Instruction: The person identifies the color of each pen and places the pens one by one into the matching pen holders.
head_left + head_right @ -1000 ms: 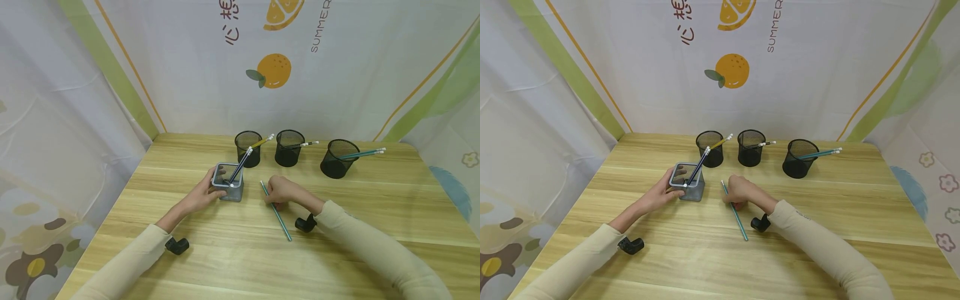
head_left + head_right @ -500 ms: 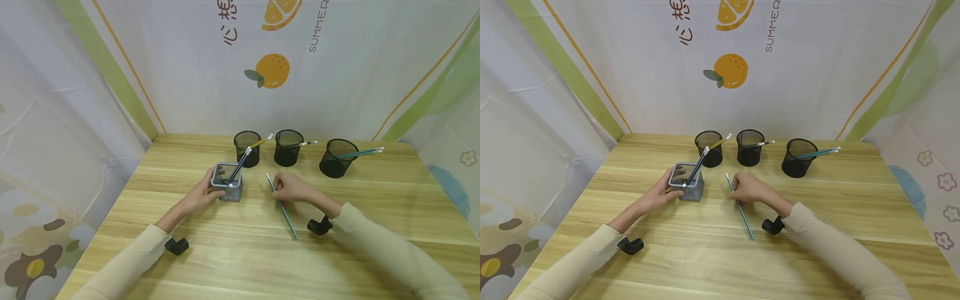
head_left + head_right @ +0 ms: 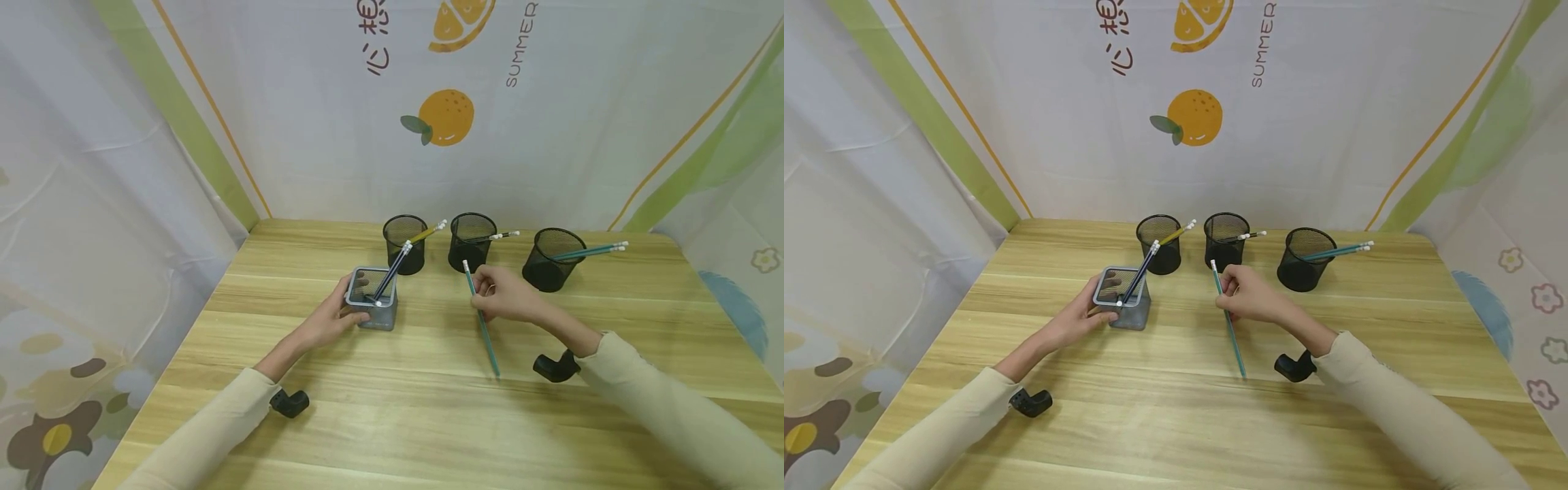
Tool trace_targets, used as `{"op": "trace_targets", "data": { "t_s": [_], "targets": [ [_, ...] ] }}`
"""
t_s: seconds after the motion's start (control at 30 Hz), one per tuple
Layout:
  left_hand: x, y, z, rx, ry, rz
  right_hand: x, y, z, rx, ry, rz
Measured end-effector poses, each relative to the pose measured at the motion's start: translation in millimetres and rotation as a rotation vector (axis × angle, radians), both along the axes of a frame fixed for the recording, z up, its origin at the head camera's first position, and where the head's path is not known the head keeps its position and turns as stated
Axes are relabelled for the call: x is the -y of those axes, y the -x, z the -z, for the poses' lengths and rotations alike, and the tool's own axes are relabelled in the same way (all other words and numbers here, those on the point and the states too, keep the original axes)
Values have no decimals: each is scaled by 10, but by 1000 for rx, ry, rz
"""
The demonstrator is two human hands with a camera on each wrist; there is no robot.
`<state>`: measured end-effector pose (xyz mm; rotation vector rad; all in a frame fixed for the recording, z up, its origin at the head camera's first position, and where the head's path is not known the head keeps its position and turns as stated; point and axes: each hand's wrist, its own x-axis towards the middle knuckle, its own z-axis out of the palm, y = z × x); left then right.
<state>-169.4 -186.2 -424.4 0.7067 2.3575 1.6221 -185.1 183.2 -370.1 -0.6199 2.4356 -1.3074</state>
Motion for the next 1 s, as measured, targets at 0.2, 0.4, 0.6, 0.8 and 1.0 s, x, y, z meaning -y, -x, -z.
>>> {"op": "trace_targets", "data": {
  "t_s": [0.2,0.4,0.6,0.8,1.0],
  "targets": [
    [1,6,9,3,7,-8,-185,-24,-90,-51,32,33],
    [4,18,26,-5,9,-9,-360,-27,-150,-71,111,5],
    [7,21,33,-9,13,-7,-540,-17,-209,-208,187,-44],
    [12,26,42,-6,12,-8,-752,-7,-340,-319,231,-2],
    [10,31,41,0,13,-7,-959,32,-502,-309,332,110]
  ]
}}
